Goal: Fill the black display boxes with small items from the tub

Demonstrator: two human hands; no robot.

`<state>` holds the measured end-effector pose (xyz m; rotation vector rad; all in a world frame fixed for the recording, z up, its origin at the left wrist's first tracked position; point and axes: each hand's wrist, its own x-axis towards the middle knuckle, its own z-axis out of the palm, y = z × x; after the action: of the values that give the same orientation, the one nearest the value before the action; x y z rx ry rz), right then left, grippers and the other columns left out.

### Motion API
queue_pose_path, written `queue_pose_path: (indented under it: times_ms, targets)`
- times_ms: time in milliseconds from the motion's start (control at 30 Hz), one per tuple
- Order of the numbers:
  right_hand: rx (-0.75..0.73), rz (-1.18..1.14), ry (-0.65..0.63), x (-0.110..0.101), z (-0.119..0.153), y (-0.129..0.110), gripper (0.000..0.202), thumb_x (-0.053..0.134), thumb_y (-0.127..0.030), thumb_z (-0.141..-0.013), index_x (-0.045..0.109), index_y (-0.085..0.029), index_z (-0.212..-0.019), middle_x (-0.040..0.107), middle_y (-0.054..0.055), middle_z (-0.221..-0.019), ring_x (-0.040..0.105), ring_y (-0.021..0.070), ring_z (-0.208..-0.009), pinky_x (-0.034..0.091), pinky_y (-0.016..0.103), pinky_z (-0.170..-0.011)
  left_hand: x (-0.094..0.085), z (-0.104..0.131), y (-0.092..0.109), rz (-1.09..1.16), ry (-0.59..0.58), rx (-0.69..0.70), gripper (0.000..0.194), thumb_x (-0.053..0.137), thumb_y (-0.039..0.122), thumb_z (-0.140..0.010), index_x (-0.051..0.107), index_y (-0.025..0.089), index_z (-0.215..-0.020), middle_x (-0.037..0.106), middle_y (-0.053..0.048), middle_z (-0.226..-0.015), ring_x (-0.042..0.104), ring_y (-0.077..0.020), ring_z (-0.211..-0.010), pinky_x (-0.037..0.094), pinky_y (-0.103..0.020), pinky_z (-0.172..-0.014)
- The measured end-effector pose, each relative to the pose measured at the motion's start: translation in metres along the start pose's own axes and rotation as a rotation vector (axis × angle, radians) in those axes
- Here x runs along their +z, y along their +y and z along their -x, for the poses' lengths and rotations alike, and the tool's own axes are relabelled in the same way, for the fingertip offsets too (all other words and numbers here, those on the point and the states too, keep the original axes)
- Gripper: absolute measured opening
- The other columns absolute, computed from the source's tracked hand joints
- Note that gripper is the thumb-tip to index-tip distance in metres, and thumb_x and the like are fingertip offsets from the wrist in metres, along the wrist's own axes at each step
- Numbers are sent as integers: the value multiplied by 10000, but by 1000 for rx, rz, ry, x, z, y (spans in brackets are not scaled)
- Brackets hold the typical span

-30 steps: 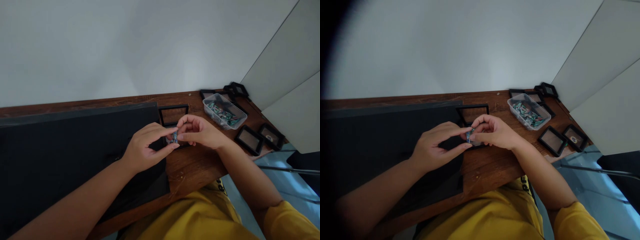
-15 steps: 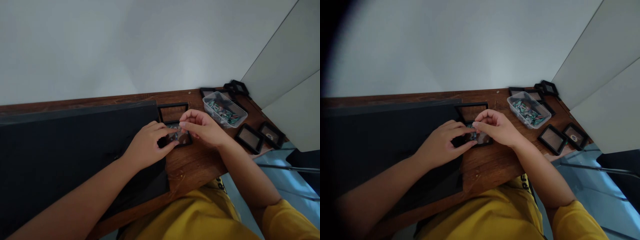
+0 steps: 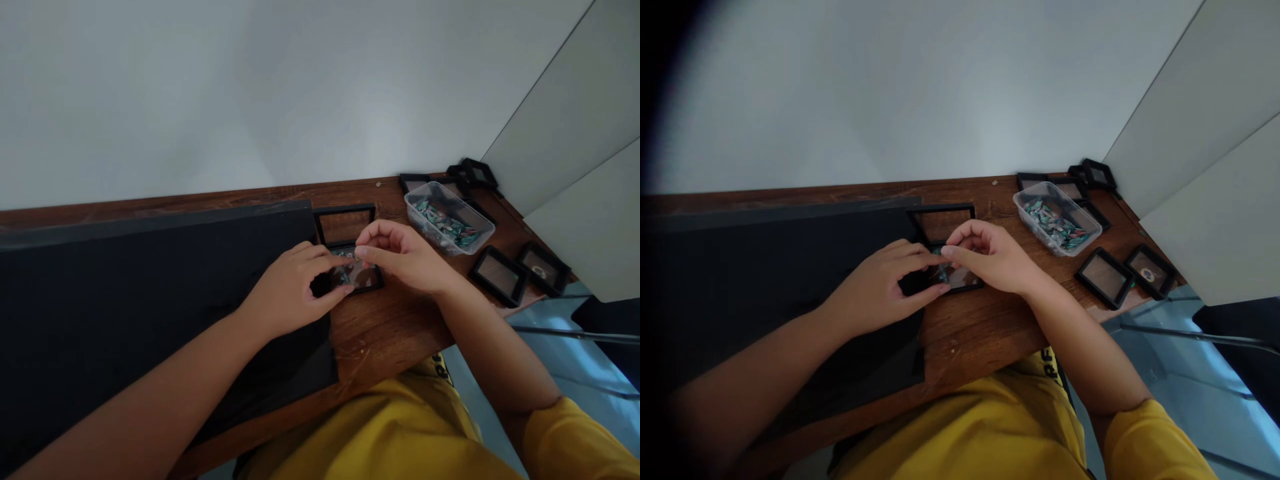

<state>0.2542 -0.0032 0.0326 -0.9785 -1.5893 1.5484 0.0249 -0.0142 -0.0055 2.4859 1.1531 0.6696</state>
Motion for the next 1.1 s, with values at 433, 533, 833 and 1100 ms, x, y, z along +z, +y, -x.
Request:
queue_pose_path:
  times_ms: [433, 533, 833, 1100]
  targets:
    - [-12, 442, 47, 5, 2, 5, 166, 733, -292, -889, 642, -188, -981, 646, -32, -755, 498, 95, -599, 357, 246, -595, 0, 0, -14, 24, 23, 49, 320, 637, 488, -977, 815, 254, -1105, 723, -40, -847, 643, -228, -799, 518, -369, -749]
    - [2, 668, 41, 6, 3, 2, 119, 725, -175, -868, 710, -181, -986, 653, -35, -742, 516, 98, -629, 341, 255, -636, 0, 0, -15, 34, 7, 38, 308, 640, 498, -975, 823, 267, -1065, 738, -35, -843, 650, -222, -797, 517, -361, -742]
    - [68, 909, -61, 12, 4, -5, 228, 781, -157, -843, 823, -229, -1055, 693, -25, -730, 566, 120, -662, 321, 273, -666, -2, 0, -16, 25, -1, 26, 299, 641, 517, -965, 815, 276, -1004, 705, -17, -771, 641, -210, -746, 491, -334, -684]
    - [70, 918, -86, 13, 4, -6, 200, 784, -190, -868, 832, -223, -1060, 697, -19, -727, 566, 123, -656, 320, 274, -663, -6, -1, -16, 11, -1, 22, 302, 652, 538, -949, 795, 274, -928, 676, -11, -742, 633, -205, -720, 471, -329, -664]
